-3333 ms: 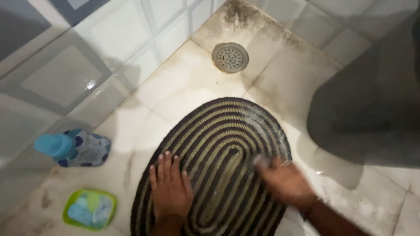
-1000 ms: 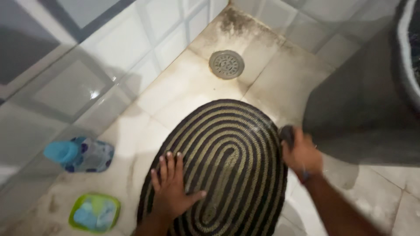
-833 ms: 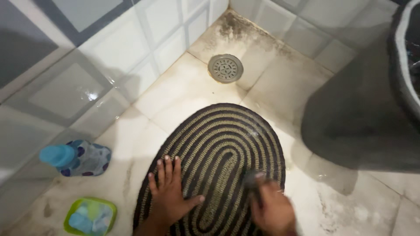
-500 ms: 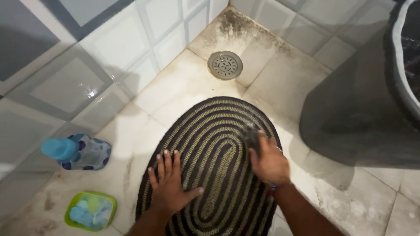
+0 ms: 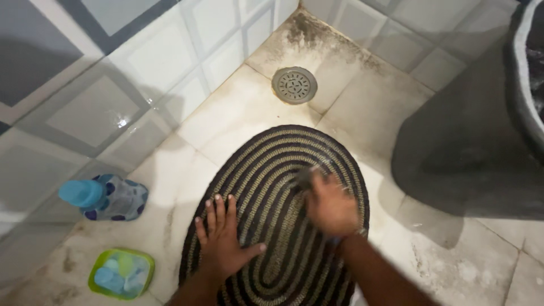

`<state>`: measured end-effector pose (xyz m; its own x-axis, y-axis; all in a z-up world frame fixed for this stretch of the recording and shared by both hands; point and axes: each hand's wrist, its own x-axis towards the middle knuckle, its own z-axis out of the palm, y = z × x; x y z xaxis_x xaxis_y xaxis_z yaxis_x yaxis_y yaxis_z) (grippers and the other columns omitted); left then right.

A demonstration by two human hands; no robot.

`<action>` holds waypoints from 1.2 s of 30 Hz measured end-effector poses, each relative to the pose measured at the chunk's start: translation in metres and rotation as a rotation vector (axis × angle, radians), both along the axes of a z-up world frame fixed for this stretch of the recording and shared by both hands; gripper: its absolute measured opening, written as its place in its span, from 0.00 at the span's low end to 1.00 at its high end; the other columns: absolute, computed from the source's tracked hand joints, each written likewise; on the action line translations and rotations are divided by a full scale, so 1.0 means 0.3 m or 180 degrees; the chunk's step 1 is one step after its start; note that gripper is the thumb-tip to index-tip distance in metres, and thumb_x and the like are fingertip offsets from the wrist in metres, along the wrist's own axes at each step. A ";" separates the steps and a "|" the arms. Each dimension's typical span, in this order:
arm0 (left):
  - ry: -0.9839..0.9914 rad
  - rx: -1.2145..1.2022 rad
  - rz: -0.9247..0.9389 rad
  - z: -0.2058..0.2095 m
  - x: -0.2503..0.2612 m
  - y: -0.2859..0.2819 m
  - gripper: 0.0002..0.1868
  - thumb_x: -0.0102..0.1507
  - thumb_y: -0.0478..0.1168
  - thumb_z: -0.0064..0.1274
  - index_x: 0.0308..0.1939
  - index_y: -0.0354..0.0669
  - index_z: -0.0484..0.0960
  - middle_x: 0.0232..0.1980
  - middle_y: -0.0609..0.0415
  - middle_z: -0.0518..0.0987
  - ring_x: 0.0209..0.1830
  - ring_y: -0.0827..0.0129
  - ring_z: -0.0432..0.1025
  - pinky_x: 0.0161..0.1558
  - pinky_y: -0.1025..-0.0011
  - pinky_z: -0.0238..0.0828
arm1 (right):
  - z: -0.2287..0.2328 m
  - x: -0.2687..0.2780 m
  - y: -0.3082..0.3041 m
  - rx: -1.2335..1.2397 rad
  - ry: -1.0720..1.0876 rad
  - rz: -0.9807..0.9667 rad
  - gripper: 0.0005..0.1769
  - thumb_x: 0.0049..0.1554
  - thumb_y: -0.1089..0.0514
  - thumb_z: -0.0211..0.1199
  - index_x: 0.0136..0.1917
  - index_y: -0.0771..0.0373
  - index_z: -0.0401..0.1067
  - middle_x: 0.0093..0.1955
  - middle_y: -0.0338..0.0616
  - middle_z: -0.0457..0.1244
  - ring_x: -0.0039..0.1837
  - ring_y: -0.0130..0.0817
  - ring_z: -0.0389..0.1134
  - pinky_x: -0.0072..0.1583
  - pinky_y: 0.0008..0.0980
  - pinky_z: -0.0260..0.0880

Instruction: The person pours water from a bucket onto a round woven mat, then scrubs it with a brush. They apply liquid soap from a bottle and continue scrubbing the mat with the brush to create suds.

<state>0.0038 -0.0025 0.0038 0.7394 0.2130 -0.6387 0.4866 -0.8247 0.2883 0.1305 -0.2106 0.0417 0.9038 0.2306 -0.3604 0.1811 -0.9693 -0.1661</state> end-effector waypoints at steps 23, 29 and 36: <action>-0.0164 -0.0210 0.0142 0.019 0.001 -0.005 0.75 0.51 0.76 0.62 0.80 0.49 0.25 0.83 0.43 0.20 0.83 0.52 0.11 0.75 0.44 0.06 | 0.028 0.214 0.134 0.0803 -0.0211 0.0386 0.29 0.59 0.49 0.58 0.72 0.55 0.58 0.64 0.54 0.62 0.60 0.53 0.69 0.59 0.50 0.72; -0.0094 -0.0211 0.0024 0.030 -0.017 0.019 0.83 0.44 0.72 0.71 0.80 0.44 0.24 0.84 0.41 0.19 0.84 0.52 0.12 0.76 0.45 0.08 | 0.038 -0.198 0.226 0.0683 0.0945 0.1629 0.37 0.61 0.48 0.56 0.78 0.58 0.50 0.67 0.55 0.59 0.54 0.48 0.71 0.53 0.43 0.77; -0.0167 -0.0257 0.0013 0.019 -0.017 0.012 0.86 0.41 0.71 0.74 0.80 0.44 0.23 0.83 0.39 0.18 0.83 0.50 0.11 0.75 0.42 0.06 | 0.047 -0.191 -0.009 0.0490 0.2439 -0.0244 0.28 0.72 0.38 0.37 0.68 0.58 0.67 0.57 0.58 0.69 0.53 0.46 0.76 0.55 0.40 0.80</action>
